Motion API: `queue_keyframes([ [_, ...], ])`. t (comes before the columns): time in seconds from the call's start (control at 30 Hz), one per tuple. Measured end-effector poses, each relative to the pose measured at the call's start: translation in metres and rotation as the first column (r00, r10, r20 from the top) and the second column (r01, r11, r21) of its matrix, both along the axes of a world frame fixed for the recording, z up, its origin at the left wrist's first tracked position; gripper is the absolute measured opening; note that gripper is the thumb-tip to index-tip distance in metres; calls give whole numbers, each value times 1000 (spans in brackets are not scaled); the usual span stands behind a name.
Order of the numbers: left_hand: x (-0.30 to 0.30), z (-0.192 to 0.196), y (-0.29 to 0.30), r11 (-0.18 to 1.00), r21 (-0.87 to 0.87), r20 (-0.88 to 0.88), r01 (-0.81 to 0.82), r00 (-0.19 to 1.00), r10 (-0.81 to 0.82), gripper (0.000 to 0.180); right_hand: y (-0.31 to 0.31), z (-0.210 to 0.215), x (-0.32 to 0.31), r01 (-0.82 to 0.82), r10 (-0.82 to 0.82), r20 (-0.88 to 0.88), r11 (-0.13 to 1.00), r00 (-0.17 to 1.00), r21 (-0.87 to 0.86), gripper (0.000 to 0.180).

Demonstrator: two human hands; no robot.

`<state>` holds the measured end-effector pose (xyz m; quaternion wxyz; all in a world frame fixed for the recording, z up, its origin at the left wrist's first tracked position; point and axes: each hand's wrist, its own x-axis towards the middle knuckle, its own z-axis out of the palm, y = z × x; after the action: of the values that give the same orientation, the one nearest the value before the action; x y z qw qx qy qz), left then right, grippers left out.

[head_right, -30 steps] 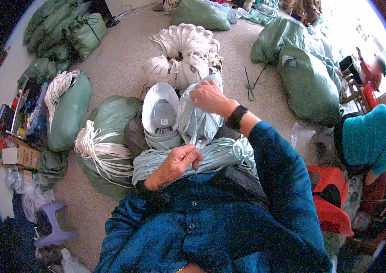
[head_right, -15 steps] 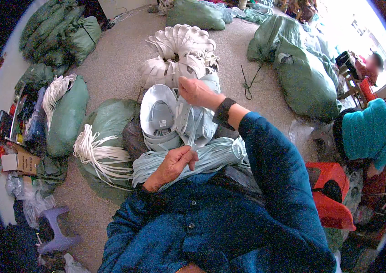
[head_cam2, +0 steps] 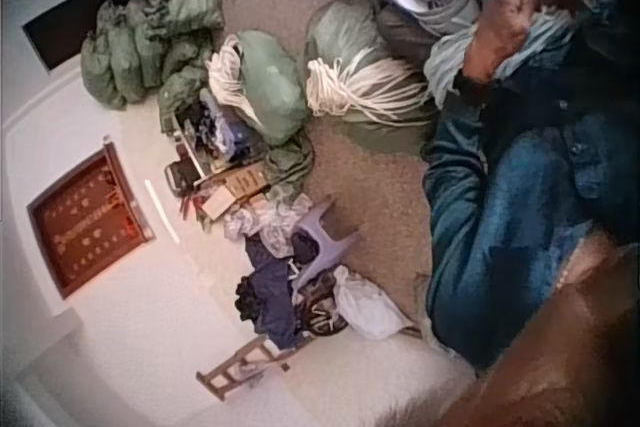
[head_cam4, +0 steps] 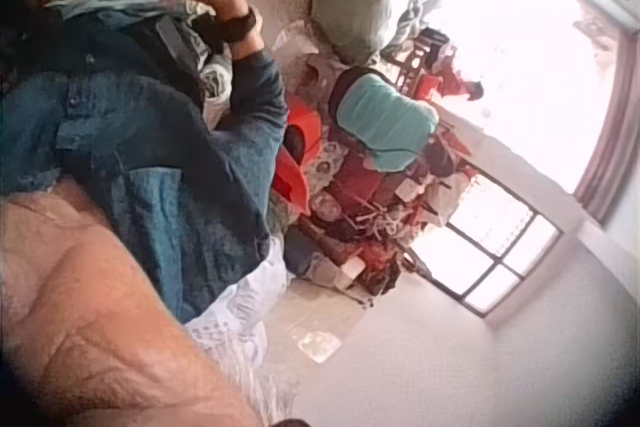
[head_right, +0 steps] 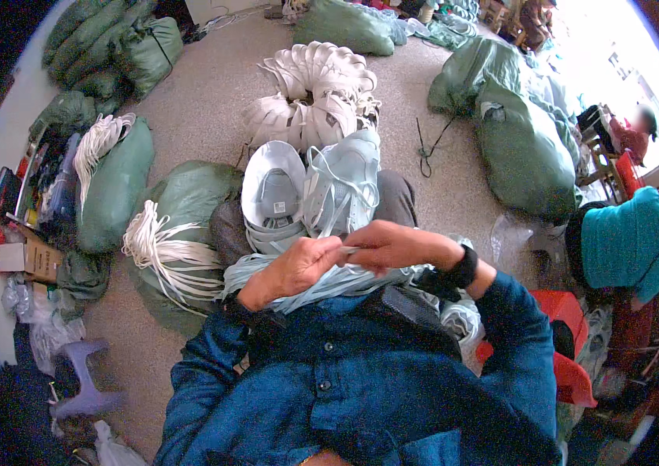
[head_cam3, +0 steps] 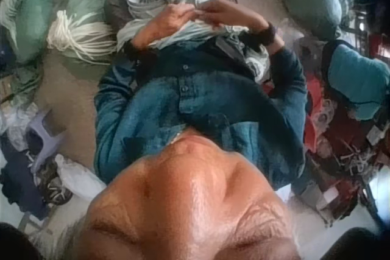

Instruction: The person is lacing a pair of light-colored athletic shoes while seated on the floor in a manufacturing facility.

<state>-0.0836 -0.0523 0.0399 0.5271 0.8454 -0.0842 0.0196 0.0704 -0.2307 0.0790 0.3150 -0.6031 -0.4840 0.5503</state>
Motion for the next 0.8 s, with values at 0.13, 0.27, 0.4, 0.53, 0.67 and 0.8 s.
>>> queue_keyframes([
  [0.13,5,-13,-7,998,-41,31,41,999,-40,25,-49,27,22,397,-397,-26,918,918,19,21],
  [0.27,20,-19,-7,983,-176,23,-44,999,49,30,-53,-11,72,384,-400,83,910,913,155,24],
  [0.4,26,-13,-12,939,-321,37,-119,990,138,34,11,-45,85,503,-811,455,584,367,637,46],
  [0.53,12,-25,-15,699,-702,-64,-140,989,133,34,66,-81,98,515,-797,478,603,369,609,53],
  [0.67,-58,-24,0,299,-952,-191,-66,892,-410,33,72,-91,105,532,-787,447,617,426,579,52],
  [0.8,-95,-22,-9,242,-960,-252,-138,798,-548,35,77,-79,96,602,-780,407,626,476,496,50],
])
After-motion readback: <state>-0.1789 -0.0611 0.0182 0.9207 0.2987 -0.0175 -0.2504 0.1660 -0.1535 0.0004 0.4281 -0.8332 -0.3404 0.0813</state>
